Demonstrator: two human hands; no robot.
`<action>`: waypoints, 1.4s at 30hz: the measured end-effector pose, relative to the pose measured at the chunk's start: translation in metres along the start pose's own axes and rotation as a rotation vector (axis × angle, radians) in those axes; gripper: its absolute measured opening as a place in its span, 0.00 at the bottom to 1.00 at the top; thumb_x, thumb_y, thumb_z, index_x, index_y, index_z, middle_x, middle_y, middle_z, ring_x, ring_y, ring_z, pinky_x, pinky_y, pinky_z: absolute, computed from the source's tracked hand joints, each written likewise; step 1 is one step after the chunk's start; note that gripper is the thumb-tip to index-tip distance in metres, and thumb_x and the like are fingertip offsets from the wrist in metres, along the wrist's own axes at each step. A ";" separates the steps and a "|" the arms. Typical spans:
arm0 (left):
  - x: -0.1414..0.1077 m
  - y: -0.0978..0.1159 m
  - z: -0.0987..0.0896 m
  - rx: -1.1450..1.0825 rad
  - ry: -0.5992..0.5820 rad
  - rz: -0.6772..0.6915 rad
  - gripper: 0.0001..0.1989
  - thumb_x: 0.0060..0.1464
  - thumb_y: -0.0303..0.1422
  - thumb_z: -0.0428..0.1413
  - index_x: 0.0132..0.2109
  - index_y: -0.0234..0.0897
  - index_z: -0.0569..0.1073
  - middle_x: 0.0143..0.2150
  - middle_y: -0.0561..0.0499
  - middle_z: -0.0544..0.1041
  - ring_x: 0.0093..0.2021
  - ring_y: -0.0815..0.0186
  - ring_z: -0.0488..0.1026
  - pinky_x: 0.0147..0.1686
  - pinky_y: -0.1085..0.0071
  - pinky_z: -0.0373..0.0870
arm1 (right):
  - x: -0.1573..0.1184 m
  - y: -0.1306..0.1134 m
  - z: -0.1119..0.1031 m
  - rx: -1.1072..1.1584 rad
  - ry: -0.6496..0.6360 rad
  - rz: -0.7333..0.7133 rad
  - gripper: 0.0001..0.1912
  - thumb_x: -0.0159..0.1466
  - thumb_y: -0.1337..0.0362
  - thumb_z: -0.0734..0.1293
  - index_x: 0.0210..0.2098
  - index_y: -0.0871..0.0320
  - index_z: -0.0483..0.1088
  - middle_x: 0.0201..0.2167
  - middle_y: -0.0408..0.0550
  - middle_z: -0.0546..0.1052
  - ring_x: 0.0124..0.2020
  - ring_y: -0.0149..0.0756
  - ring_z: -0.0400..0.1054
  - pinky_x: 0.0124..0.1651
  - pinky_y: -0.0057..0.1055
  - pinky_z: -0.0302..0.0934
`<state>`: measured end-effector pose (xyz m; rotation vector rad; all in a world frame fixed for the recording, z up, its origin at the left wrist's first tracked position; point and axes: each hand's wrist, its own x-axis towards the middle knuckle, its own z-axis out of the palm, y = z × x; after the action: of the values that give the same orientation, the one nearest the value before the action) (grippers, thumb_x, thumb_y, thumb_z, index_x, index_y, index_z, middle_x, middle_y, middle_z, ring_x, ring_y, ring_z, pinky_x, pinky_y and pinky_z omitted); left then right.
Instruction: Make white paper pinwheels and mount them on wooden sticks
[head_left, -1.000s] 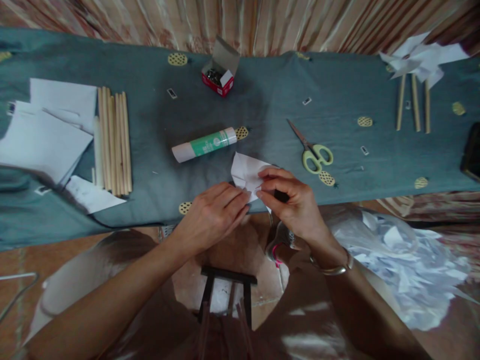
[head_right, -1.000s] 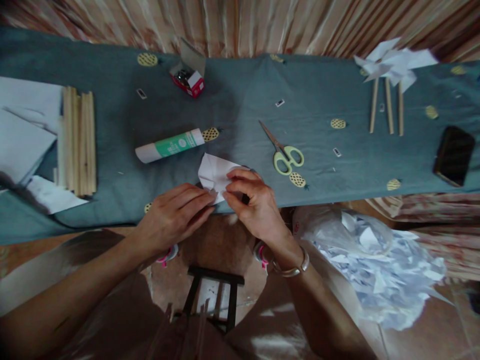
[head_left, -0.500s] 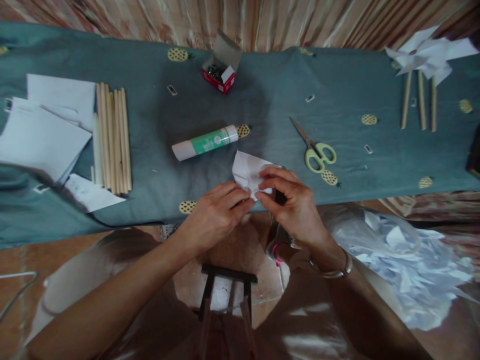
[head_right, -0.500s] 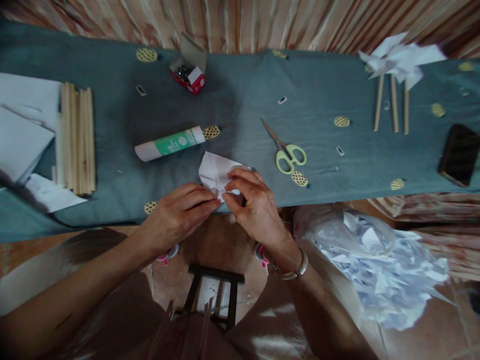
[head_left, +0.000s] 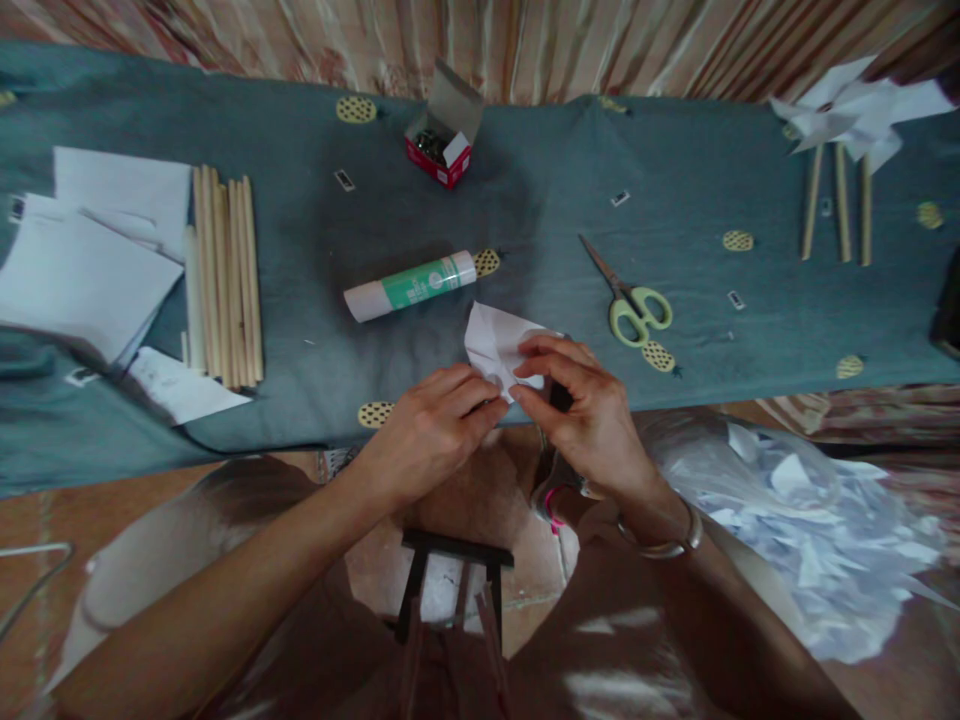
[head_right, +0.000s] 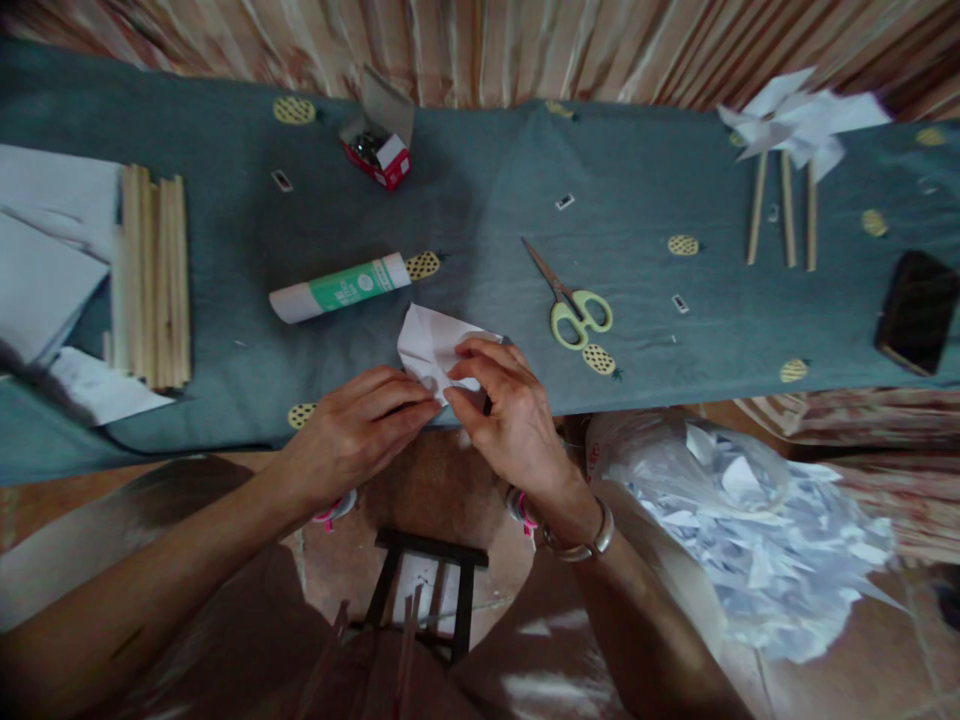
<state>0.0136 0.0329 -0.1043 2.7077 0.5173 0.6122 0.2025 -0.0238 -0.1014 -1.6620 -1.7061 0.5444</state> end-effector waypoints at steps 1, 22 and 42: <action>0.000 0.000 0.000 -0.003 0.003 0.000 0.07 0.61 0.25 0.53 0.44 0.30 0.74 0.41 0.45 0.78 0.44 0.62 0.73 0.44 0.65 0.75 | -0.001 0.000 0.000 -0.004 0.001 -0.008 0.05 0.61 0.68 0.69 0.37 0.55 0.74 0.48 0.52 0.77 0.52 0.44 0.70 0.56 0.46 0.64; 0.002 0.000 0.000 -0.004 -0.025 -0.021 0.07 0.62 0.26 0.52 0.44 0.33 0.75 0.41 0.46 0.78 0.44 0.63 0.73 0.44 0.64 0.75 | -0.005 -0.002 0.001 -0.077 -0.004 -0.053 0.12 0.65 0.65 0.64 0.46 0.54 0.75 0.51 0.51 0.76 0.53 0.45 0.68 0.56 0.47 0.64; 0.006 0.000 0.002 0.093 -0.016 -0.029 0.07 0.62 0.28 0.52 0.38 0.34 0.75 0.36 0.48 0.76 0.38 0.62 0.71 0.38 0.66 0.69 | -0.009 -0.015 0.025 -0.334 -0.086 -0.160 0.15 0.67 0.71 0.57 0.48 0.59 0.71 0.58 0.59 0.71 0.58 0.51 0.62 0.54 0.49 0.59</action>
<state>0.0194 0.0350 -0.1045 2.7840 0.5934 0.5726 0.1742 -0.0300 -0.1093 -1.7261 -2.0610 0.2681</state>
